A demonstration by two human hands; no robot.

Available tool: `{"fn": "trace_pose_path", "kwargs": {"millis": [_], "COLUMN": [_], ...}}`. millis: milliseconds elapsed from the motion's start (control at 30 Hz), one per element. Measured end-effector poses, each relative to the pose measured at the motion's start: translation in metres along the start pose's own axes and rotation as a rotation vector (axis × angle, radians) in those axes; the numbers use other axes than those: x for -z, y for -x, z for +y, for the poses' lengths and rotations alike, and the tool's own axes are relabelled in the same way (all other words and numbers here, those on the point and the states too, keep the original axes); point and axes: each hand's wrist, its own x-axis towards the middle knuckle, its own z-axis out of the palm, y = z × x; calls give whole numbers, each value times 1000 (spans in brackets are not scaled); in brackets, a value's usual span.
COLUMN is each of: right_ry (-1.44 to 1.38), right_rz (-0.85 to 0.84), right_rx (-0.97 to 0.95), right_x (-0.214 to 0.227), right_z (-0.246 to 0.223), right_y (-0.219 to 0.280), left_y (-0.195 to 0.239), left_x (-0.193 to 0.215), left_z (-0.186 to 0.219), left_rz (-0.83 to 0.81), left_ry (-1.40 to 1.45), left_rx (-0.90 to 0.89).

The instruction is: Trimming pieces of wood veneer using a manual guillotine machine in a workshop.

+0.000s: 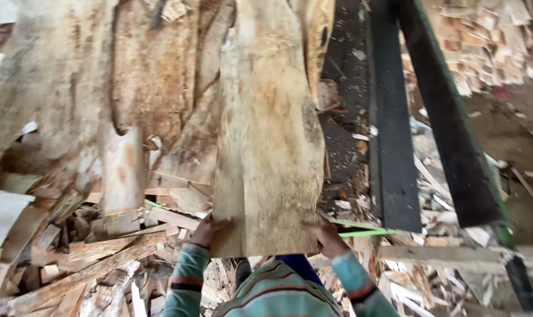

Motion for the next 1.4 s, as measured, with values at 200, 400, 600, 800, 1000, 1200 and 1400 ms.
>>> {"fn": "trace_pose_path", "kwargs": {"millis": [200,400,600,800,1000,1200,1400], "right_ry": [323,441,280,-3,-53,396,27], "right_rz": [205,205,341,187,316,480,406], "right_rx": [305,476,457,394,305,557,670], "right_x": [6,31,187,310,316,396,377], "right_z": [-30,-94,-53,23,35,89,-7], "right_y": [23,104,115,52,61,49,214], "left_y": [12,14,-28,-63,-62,-83,-85], "left_x": [-68,-156,-220,-258,-293,-325,-337], "left_z": [0,60,1,-78,-131,-96,-131], "left_rz": [41,93,115,-221,-276,-176,-182], "left_ry": [-47,307,-935,-1083,-100,249,353], "left_rx": [-211,24,-883,-768,7,103,-23]}}
